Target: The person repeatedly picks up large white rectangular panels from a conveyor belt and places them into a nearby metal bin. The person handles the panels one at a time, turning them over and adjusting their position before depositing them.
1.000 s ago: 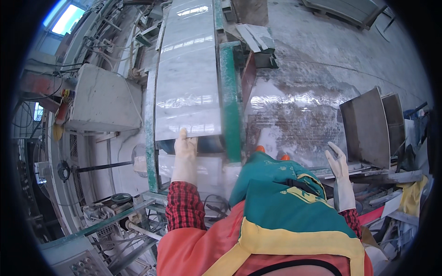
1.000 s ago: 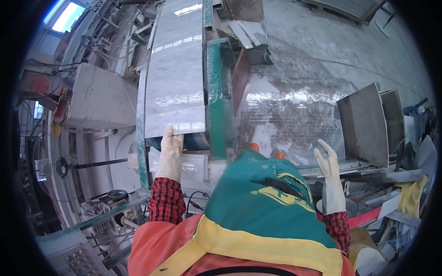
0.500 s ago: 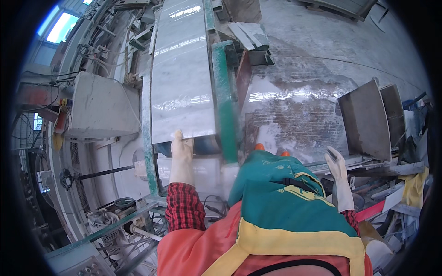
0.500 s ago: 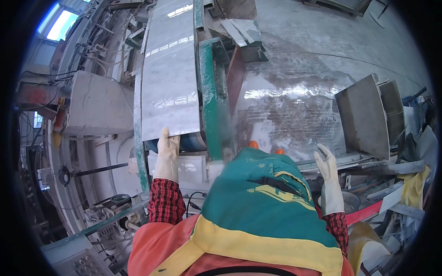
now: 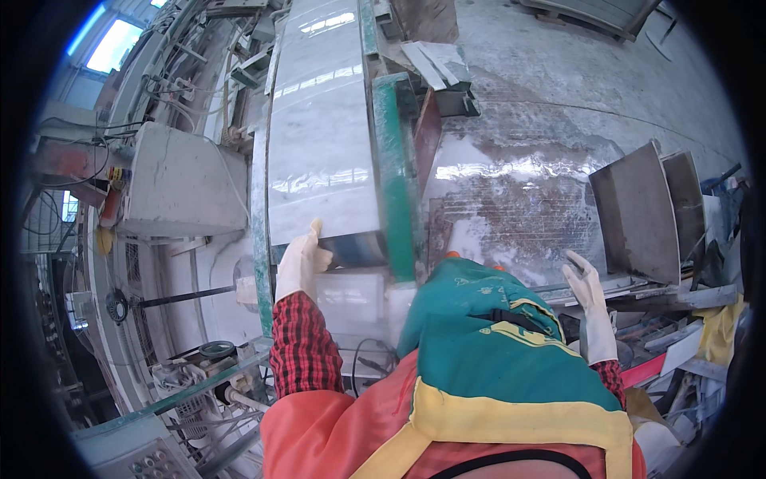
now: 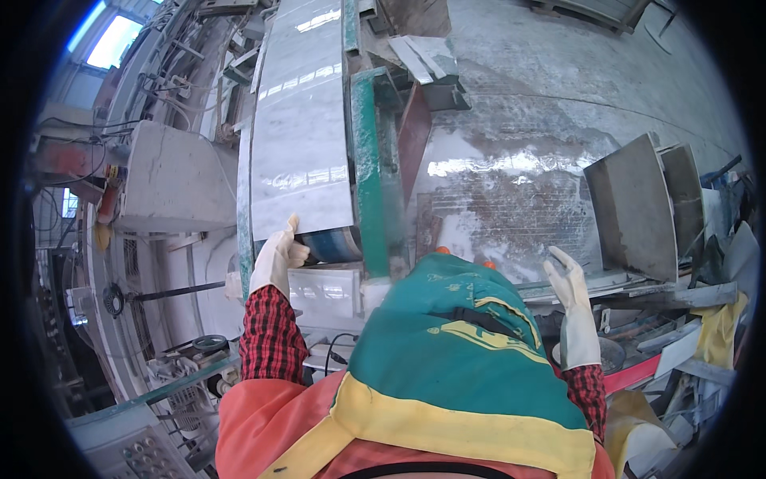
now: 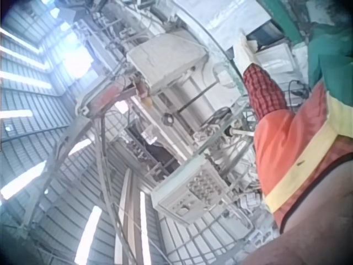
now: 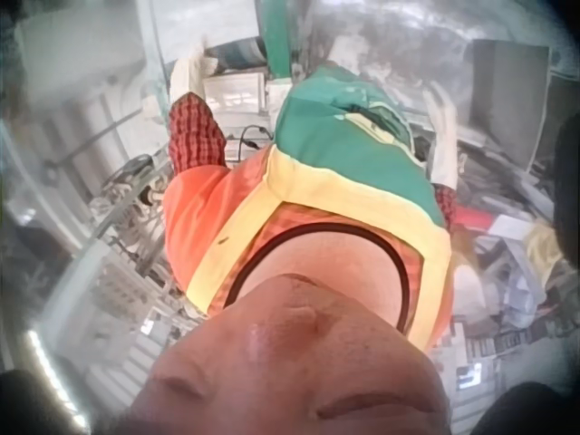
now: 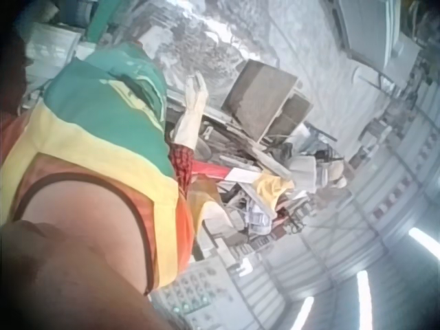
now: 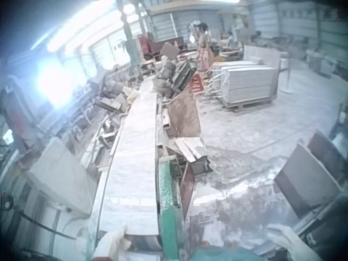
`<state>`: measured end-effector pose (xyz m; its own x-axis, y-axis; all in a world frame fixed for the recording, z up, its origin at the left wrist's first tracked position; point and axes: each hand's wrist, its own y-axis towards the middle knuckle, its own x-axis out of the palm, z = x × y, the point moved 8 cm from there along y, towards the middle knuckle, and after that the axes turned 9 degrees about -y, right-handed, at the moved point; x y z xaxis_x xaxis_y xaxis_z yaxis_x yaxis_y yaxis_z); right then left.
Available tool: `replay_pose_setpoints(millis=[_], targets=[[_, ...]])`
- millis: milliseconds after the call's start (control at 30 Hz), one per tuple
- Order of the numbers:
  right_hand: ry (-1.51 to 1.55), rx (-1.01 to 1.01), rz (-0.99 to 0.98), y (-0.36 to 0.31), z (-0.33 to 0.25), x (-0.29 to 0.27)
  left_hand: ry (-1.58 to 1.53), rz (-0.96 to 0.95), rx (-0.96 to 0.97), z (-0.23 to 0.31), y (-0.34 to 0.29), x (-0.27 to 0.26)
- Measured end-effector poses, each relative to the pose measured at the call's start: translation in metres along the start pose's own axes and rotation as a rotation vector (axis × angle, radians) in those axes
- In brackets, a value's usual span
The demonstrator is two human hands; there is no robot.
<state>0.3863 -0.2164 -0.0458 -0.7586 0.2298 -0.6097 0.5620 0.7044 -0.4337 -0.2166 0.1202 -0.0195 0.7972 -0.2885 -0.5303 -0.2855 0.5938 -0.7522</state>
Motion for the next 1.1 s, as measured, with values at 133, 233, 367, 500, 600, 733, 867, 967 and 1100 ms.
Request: replay_pose_setpoints(millis=[133,233,367,500,600,733,867,967,1100], targets=[[-0.028,-0.022,0.166,-0.008,0.042,-0.058,0.410,0.073,0.123,0.054,-0.040,-0.017],[0.016,0.061,0.347,-0.021,0.090,-0.104,0.533,0.427,0.740,0.083,-0.034,-0.003],[-0.171,0.163,0.568,-0.059,0.134,-0.175,0.581,0.468,0.959,0.082,-0.005,0.049],[-0.488,0.262,0.807,-0.114,0.190,-0.234,0.592,0.463,0.991,0.093,-0.022,0.082],[-0.696,0.447,0.905,-0.159,0.209,-0.263,0.563,0.429,1.137,0.089,-0.031,0.087],[-0.860,0.638,0.965,-0.204,0.263,-0.287,0.584,0.414,1.166,0.092,-0.038,0.093],[-1.049,0.646,0.900,-0.222,0.348,-0.287,0.640,0.340,1.138,0.101,-0.045,0.120],[-1.033,0.824,0.940,-0.192,0.313,-0.254,0.734,0.372,1.047,0.103,-0.067,0.129],[-1.010,0.749,1.022,-0.205,0.257,-0.246,0.721,0.330,1.017,0.098,-0.051,0.132]])
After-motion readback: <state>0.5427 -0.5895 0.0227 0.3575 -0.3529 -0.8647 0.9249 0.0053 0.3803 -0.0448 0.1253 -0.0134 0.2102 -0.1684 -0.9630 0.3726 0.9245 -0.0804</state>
